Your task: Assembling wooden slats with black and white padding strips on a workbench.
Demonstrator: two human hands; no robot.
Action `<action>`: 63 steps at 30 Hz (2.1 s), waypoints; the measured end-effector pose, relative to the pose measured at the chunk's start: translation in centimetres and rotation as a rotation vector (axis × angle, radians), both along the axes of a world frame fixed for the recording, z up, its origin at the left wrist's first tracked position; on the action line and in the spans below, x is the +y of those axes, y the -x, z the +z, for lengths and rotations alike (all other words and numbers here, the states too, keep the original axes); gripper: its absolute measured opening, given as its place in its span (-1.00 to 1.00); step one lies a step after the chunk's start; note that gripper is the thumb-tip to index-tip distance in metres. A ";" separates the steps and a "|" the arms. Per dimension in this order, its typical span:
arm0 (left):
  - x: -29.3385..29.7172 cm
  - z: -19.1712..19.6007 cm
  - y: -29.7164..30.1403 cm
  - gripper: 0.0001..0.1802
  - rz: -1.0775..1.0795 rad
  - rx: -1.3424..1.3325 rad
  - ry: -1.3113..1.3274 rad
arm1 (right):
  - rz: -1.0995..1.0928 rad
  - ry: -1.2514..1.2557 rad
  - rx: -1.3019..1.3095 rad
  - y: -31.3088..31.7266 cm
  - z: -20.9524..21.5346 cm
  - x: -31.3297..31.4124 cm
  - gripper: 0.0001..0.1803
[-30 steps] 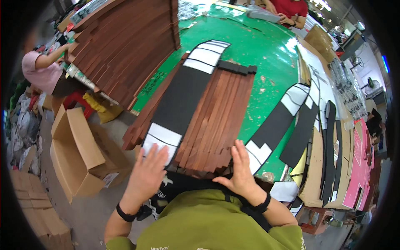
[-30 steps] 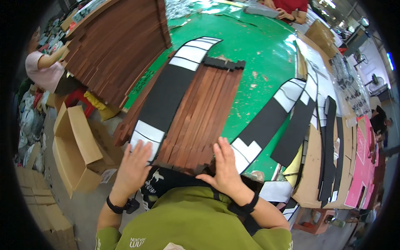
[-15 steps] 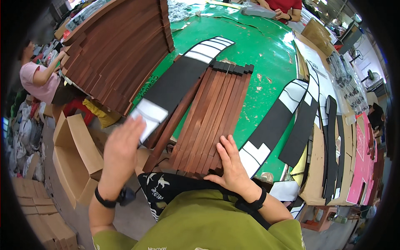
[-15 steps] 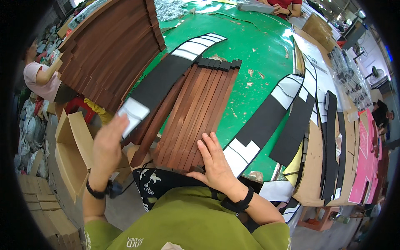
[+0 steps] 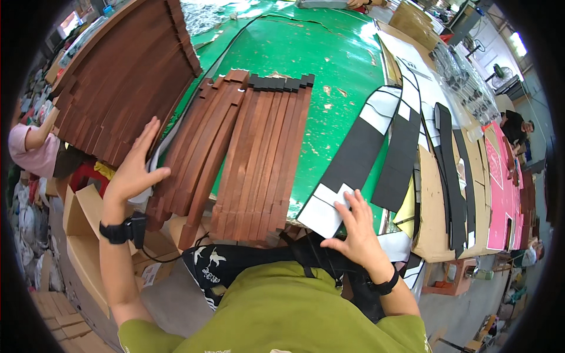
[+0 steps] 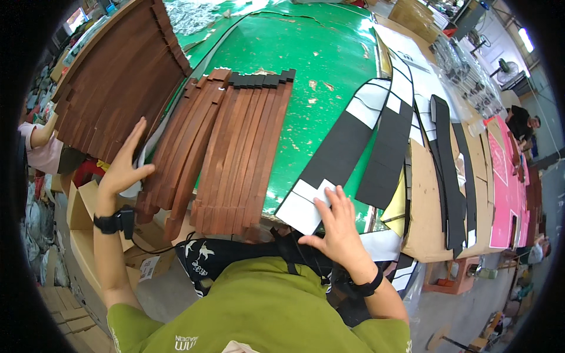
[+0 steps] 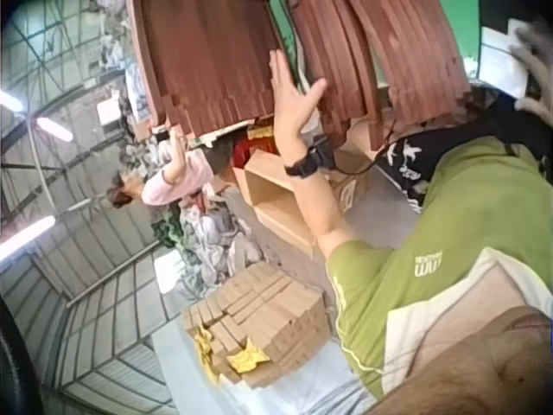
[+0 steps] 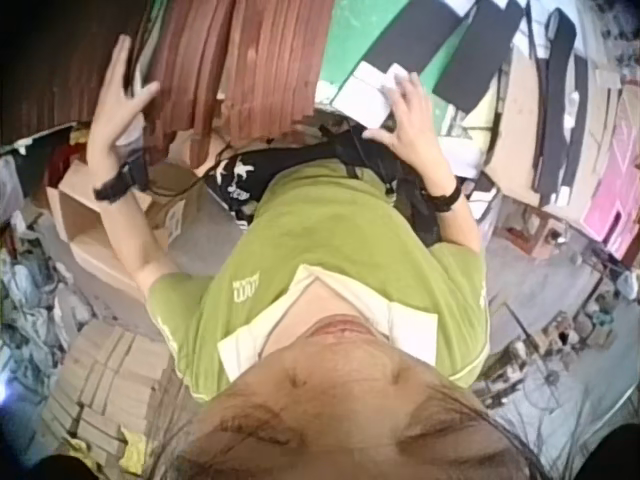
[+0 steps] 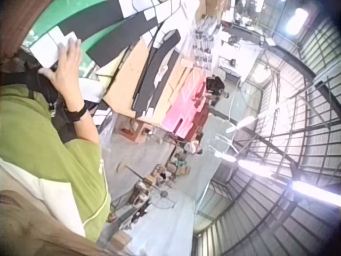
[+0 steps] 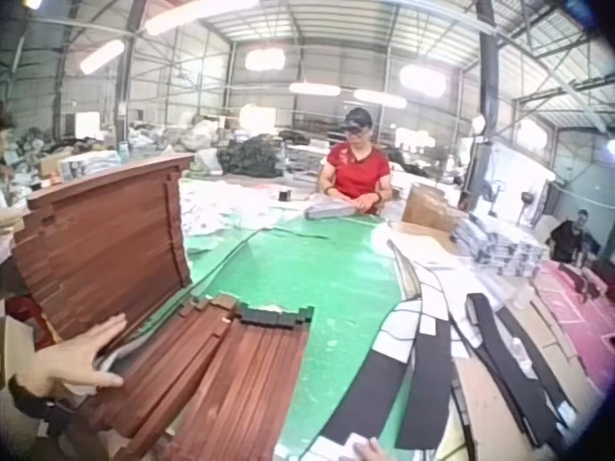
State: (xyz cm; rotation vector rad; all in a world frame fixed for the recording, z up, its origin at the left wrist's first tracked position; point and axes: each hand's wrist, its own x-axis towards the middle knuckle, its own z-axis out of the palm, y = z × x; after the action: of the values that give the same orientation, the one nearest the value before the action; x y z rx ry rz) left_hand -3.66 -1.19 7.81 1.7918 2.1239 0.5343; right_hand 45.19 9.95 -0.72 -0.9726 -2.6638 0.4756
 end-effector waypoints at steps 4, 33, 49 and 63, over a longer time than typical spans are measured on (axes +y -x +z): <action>-2.7 1.1 -4.9 0.33 -0.055 0.447 -0.071 | -0.017 0.004 -0.063 0.6 0.0 -1.5 0.04; -0.7 -15.1 -22.4 0.11 0.067 0.325 -0.776 | -0.780 -0.182 0.049 -6.7 -0.9 9.1 -0.25; 0.8 -15.9 -22.7 -0.18 0.080 0.352 -0.615 | -0.461 -0.021 1.223 -1.1 11.0 1.4 -0.66; 1.4 -4.4 -21.0 -0.66 -0.187 -1.212 -0.401 | -0.150 0.499 -0.052 5.1 2.4 -12.3 -0.53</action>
State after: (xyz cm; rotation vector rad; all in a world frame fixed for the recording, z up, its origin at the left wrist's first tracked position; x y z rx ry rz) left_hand 17.33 0.18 3.44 1.2111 1.0311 1.5565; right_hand 40.11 -2.37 1.65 -1.3187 -2.5375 1.1262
